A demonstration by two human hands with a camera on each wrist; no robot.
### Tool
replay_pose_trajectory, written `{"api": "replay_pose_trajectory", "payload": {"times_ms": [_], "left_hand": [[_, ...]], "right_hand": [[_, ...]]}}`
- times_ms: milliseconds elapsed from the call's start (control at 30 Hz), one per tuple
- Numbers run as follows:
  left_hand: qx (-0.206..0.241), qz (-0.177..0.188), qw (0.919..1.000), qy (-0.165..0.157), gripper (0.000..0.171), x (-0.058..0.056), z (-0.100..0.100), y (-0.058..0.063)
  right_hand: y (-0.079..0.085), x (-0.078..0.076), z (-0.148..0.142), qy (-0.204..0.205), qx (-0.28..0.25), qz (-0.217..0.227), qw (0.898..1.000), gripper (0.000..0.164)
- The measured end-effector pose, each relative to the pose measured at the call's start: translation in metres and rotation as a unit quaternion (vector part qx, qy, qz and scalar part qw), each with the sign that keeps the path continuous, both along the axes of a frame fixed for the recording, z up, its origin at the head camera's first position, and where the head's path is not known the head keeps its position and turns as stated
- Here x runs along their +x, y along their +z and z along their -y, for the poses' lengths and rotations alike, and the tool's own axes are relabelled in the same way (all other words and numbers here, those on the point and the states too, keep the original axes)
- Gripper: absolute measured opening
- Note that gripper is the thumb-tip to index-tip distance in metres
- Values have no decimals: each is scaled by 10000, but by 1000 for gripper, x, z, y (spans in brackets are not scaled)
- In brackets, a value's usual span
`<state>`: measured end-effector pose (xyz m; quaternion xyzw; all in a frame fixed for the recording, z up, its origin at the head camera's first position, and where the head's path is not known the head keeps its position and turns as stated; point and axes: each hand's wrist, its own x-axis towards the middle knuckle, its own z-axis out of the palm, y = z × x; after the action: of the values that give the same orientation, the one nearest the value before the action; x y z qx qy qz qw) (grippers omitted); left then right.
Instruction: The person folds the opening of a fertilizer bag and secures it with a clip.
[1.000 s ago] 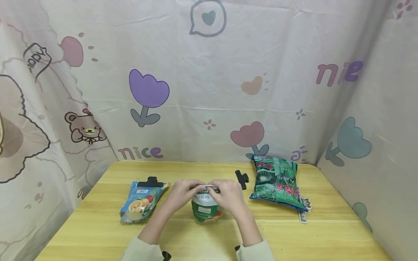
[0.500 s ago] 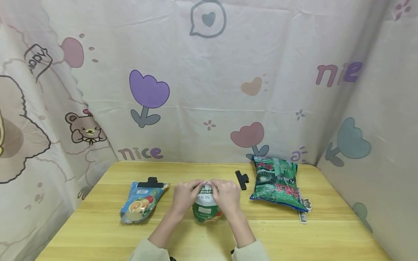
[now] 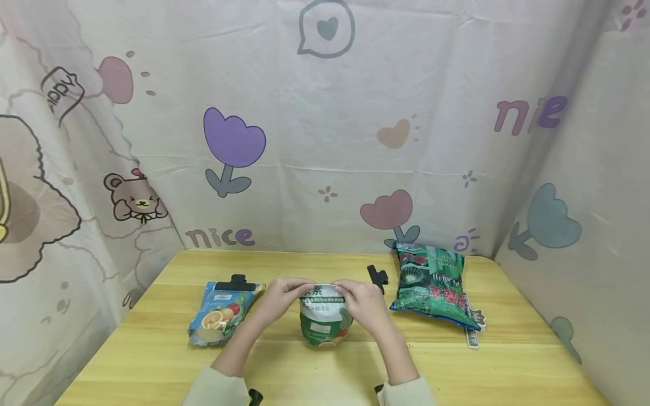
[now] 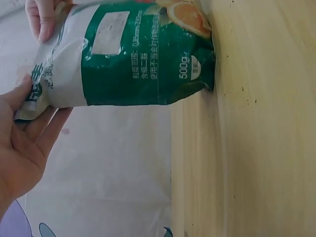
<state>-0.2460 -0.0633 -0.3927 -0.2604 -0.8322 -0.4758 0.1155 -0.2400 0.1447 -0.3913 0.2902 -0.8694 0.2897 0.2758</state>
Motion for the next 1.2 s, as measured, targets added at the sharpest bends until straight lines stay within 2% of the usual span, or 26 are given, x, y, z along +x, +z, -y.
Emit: {"api": "replay_pose_trajectory", "payload": {"times_ms": [33,100,200,300,367,400,467,500,600,667,733,900,967,1033,1100,1200], "left_hand": [[67,26,10000,-12,23,0,1,0],[126,-146,9998,81,23,1,0,-2],[140,-628,9967,489,21,2,-6,-7],[239,-947,9913,881,19,4,-11,-11],[286,-1037,9896,951,20,3,-12,-13],[323,-1008,9902,910,21,3,-12,-13],[419,-798,9935,697,23,2,-9,-13],[478,-634,9953,554,24,2,-6,-13],[643,-114,9978,99,26,1,1,-12],[668,92,9977,-73,26,1,4,-11],[576,113,9982,-89,27,1,5,-11],[354,-104,9991,214,26,0,2,-12],[306,-133,9992,232,26,0,2,-11],[195,11,9996,197,24,1,3,-8],[-67,96,9999,117,22,2,5,-3],[-650,111,9978,23,21,4,7,7]], "right_hand": [[0,0,-1,1,-25,58,10000,11],[-2,-1,-1,-88,-50,16,9999,10],[-5,-2,3,-281,-83,-403,9988,8],[-9,-3,7,-461,-100,-909,9947,8],[-9,-3,8,-451,-261,-853,9950,8],[-9,-3,7,-425,-418,-652,9961,7],[-8,-1,4,-354,-851,102,9957,6],[-7,1,1,-306,-1092,536,9921,7],[-6,3,-7,-155,-1700,1643,9715,12],[-6,4,-12,-35,-1857,1990,9622,14],[-7,4,-13,10,-1904,2008,9609,16],[-9,3,-8,-301,-1863,1517,9702,15],[-7,3,-6,-388,-1831,1552,9700,13],[-2,5,-6,-460,-1685,1798,9681,14],[3,7,-6,-568,-1270,1896,9720,13],[13,13,-4,-641,-362,1545,9852,12]]}}
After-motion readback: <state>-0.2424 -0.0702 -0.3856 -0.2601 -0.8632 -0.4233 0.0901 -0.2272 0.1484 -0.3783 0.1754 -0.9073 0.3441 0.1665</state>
